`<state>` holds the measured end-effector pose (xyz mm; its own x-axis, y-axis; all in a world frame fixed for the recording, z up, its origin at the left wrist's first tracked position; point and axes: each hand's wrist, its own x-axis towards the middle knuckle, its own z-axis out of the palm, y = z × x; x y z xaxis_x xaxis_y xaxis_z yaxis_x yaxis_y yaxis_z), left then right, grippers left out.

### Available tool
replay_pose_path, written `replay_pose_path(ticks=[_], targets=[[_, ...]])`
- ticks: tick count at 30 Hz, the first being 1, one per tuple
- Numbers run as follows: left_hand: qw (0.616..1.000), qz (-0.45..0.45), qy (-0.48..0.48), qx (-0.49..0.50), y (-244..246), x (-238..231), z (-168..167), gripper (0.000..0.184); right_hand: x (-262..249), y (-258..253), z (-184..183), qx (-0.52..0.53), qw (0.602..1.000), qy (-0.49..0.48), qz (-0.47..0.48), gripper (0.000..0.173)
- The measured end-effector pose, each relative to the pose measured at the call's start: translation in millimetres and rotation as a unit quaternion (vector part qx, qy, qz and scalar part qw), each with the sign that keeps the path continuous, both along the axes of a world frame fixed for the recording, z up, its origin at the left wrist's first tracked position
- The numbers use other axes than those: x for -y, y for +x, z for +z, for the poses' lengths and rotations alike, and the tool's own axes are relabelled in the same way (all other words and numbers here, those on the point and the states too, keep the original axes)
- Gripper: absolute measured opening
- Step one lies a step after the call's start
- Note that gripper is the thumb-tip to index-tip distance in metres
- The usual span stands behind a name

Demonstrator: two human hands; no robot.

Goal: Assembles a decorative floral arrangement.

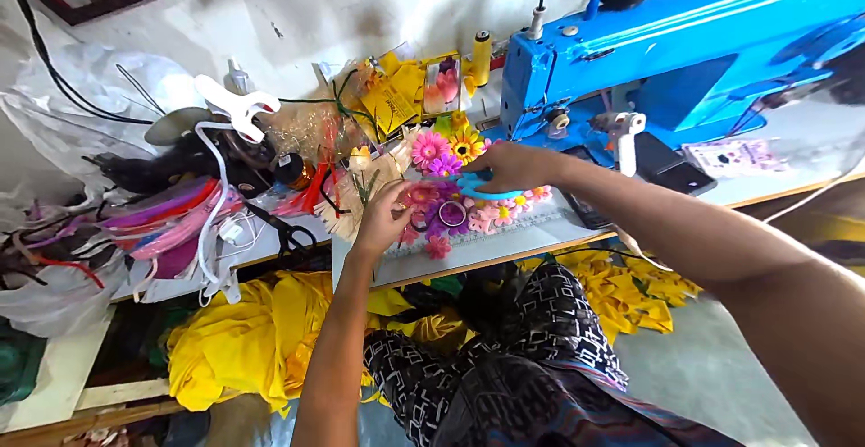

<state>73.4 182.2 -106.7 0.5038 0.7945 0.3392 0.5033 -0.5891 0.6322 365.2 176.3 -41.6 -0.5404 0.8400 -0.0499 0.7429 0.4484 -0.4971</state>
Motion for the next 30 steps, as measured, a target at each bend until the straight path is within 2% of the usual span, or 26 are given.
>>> replay_pose_path(ticks=[2, 7, 11, 16, 18, 20, 23, 26, 28, 30], targets=[[1.0, -0.006, -0.005, -0.019, -2.0, -1.0, -3.3, 0.046, -3.6, 3.4, 10.1, -0.014, 0.999, -0.006, -0.029, 0.047], [0.996, -0.015, 0.007, -0.083, 2.0, 12.6, 4.5, 0.048, -17.5, -7.7, 31.0, 0.011, 0.999, -0.046, -0.01, 0.065], [0.994, -0.027, 0.022, -0.102, 4.0, 12.5, 1.1, 0.046, -27.6, -19.3, 39.0, 0.034, 0.999, -0.031, 0.009, 0.053], [0.994, -0.038, 0.019, -0.101, 2.3, 6.9, -4.4, 0.044, -25.6, -19.0, 46.4, 0.053, 0.998, 0.021, 0.041, 0.027], [0.995, -0.034, -0.001, -0.094, 0.7, 9.4, -5.9, 0.045, -21.9, -13.4, 37.1, 0.062, 0.996, 0.046, 0.036, 0.026], [0.996, -0.02, -0.02, -0.08, 0.4, 13.0, -7.8, 0.046, -13.0, -7.7, 23.5, 0.06, 0.996, 0.061, -0.008, 0.032], [0.997, 0.033, -0.037, -0.055, 4.3, 18.3, -7.2, 0.04, 3.7, 2.3, -4.4, 0.038, 0.989, 0.059, -0.129, 0.037], [0.992, 0.095, -0.054, -0.056, 14.1, 15.8, -6.2, 0.036, 16.6, 15.1, -38.7, 0.004, 0.97, 0.032, -0.242, 0.046], [0.991, 0.106, -0.055, -0.066, 18.0, 15.4, -2.7, 0.035, 26.7, 20.7, -55.4, -0.035, 0.952, 0.033, -0.303, 0.054], [0.991, 0.109, -0.047, -0.063, 17.1, 18.8, 4.9, 0.031, 40.4, 24.6, -63.1, -0.074, 0.932, 0.053, -0.35, 0.053]])
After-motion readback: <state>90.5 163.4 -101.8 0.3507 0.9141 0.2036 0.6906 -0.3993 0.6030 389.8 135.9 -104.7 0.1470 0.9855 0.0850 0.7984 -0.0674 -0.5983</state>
